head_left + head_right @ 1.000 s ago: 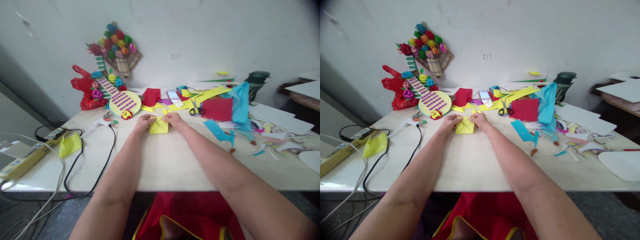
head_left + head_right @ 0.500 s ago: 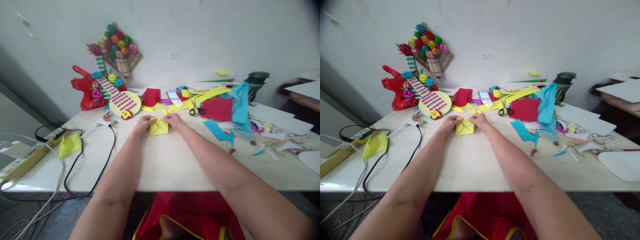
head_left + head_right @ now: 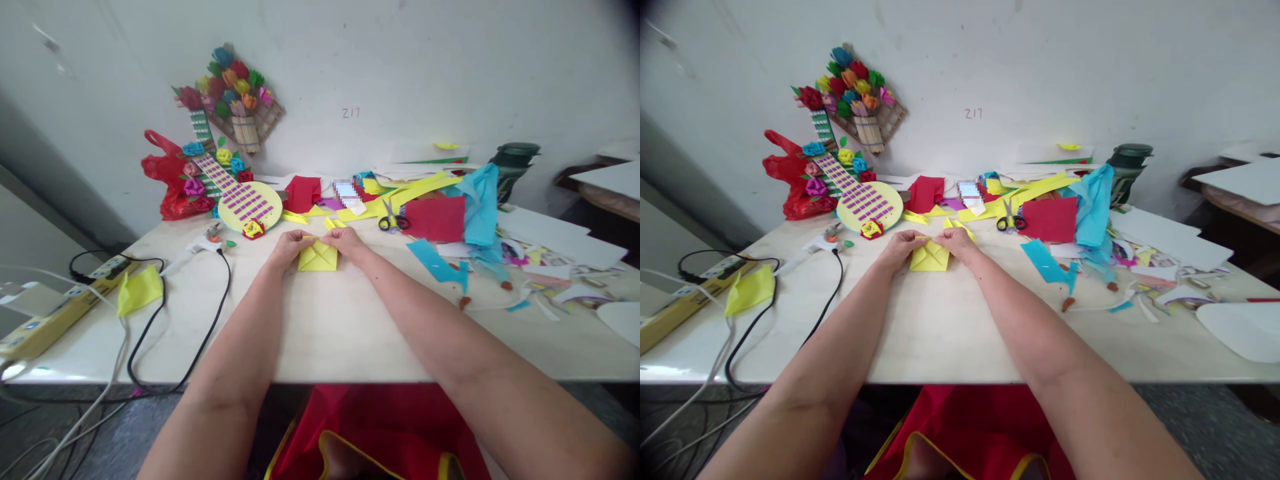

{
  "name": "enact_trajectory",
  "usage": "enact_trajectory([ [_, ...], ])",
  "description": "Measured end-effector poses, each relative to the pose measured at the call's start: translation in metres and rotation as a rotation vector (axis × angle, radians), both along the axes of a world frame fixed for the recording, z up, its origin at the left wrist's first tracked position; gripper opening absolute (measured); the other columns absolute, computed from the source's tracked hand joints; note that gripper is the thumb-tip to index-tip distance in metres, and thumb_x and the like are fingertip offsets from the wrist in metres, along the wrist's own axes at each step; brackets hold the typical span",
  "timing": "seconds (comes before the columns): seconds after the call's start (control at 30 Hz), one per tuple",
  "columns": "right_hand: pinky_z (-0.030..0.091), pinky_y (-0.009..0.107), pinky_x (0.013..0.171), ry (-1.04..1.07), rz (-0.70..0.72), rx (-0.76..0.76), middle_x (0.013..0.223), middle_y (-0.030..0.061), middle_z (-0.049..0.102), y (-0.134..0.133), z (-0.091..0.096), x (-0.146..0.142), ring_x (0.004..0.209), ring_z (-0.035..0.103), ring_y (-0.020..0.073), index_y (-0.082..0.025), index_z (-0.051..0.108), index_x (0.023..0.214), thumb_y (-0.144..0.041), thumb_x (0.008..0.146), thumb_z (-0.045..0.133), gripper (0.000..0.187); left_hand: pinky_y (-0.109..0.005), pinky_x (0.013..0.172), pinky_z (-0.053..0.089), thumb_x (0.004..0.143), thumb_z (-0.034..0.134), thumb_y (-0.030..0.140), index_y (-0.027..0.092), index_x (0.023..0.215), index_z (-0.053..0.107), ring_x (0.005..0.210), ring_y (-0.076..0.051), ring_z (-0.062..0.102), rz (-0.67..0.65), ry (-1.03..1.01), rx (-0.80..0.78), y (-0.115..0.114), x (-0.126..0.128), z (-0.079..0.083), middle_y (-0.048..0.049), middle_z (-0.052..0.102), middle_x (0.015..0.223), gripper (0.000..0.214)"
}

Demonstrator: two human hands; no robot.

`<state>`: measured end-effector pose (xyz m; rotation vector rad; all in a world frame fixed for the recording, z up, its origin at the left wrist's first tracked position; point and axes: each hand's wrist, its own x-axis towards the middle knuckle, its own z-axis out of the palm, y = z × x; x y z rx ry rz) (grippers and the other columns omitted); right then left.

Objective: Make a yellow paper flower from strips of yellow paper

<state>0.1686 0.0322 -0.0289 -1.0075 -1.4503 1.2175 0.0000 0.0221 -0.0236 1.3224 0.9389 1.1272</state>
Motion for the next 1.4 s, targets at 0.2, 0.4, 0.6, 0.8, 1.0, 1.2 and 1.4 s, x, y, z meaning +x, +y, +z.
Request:
enact_trajectory([
  [0.2,0.041,0.023,0.058,-0.022,-0.046,0.053,0.056,-0.004,0.059,-0.0026,0.0024,-0.0022,0.055,0.051,0.0101,-0.015,0.063,0.059,-0.029,0.056,0.066,0.015,-0.02,0.048,0.037,0.055,0.074,0.038,0.014,0.067,0.057,0.05,-0.008,0.05,0.025,0.034,0.017,-0.0018,0.0003,0.002,0.0017,0.058,0.058,0.031],
  [0.4,0.04,0.023,0.059,-0.035,-0.049,0.077,0.055,-0.0046,0.058,-0.0068,0.006,-0.0036,0.055,0.05,0.0098,-0.016,0.062,0.058,-0.029,0.056,0.064,0.013,-0.019,0.042,0.029,0.055,0.073,0.041,0.015,0.064,0.055,0.042,-0.005,0.04,0.101,0.106,0.047,-0.0025,0.0001,0.0033,0.0053,0.049,0.049,0.033],
  [0.6,0.042,0.024,0.06,-0.025,-0.065,0.08,0.056,-0.0036,0.058,-0.006,0.0054,-0.0039,0.056,0.051,0.0106,-0.016,0.06,0.058,-0.03,0.057,0.064,0.015,-0.019,0.041,0.026,0.058,0.069,0.047,0.016,0.062,0.051,0.042,-0.005,0.038,0.156,0.148,0.063,0.0013,0.0001,0.0015,0.0053,0.045,0.048,0.036],
  [0.8,0.042,0.023,0.058,-0.03,-0.035,0.033,0.057,-0.0029,0.058,-0.0043,0.0029,-0.0035,0.056,0.051,0.0109,-0.016,0.06,0.061,-0.034,0.058,0.066,0.019,-0.02,0.039,0.021,0.061,0.066,0.047,0.017,0.06,0.047,0.039,-0.005,0.031,0.194,0.214,0.108,-0.0012,0.0004,0.0042,0.0069,0.037,0.044,0.036],
  [1.0,0.041,0.023,0.056,-0.038,-0.016,0.015,0.057,-0.0032,0.058,-0.0065,0.0037,-0.0043,0.055,0.051,0.0107,-0.017,0.06,0.061,-0.034,0.057,0.067,0.019,-0.02,0.039,0.021,0.062,0.066,0.049,0.017,0.059,0.046,0.039,-0.005,0.032,0.165,0.225,0.109,-0.0035,0.0026,0.0049,0.0063,0.038,0.045,0.037],
  [1.2,0.039,0.023,0.056,-0.056,-0.041,0.075,0.054,-0.0043,0.055,-0.0066,0.0042,-0.0043,0.053,0.048,0.0095,-0.016,0.06,0.06,-0.031,0.059,0.063,0.015,-0.019,0.038,0.024,0.059,0.069,0.046,0.016,0.065,0.051,0.038,-0.005,0.037,0.11,0.167,0.064,-0.0049,0.0041,0.0051,0.0058,0.043,0.047,0.035],
  [1.4,0.038,0.022,0.056,-0.067,-0.038,0.088,0.054,-0.0046,0.054,-0.0085,0.0064,-0.0059,0.054,0.047,0.009,-0.015,0.06,0.059,-0.03,0.059,0.062,0.014,-0.02,0.045,0.036,0.054,0.073,0.04,0.016,0.069,0.054,0.048,-0.008,0.049,0.087,0.094,0.067,-0.0016,0.0055,0.0022,0.0029,0.054,0.056,0.034],
])
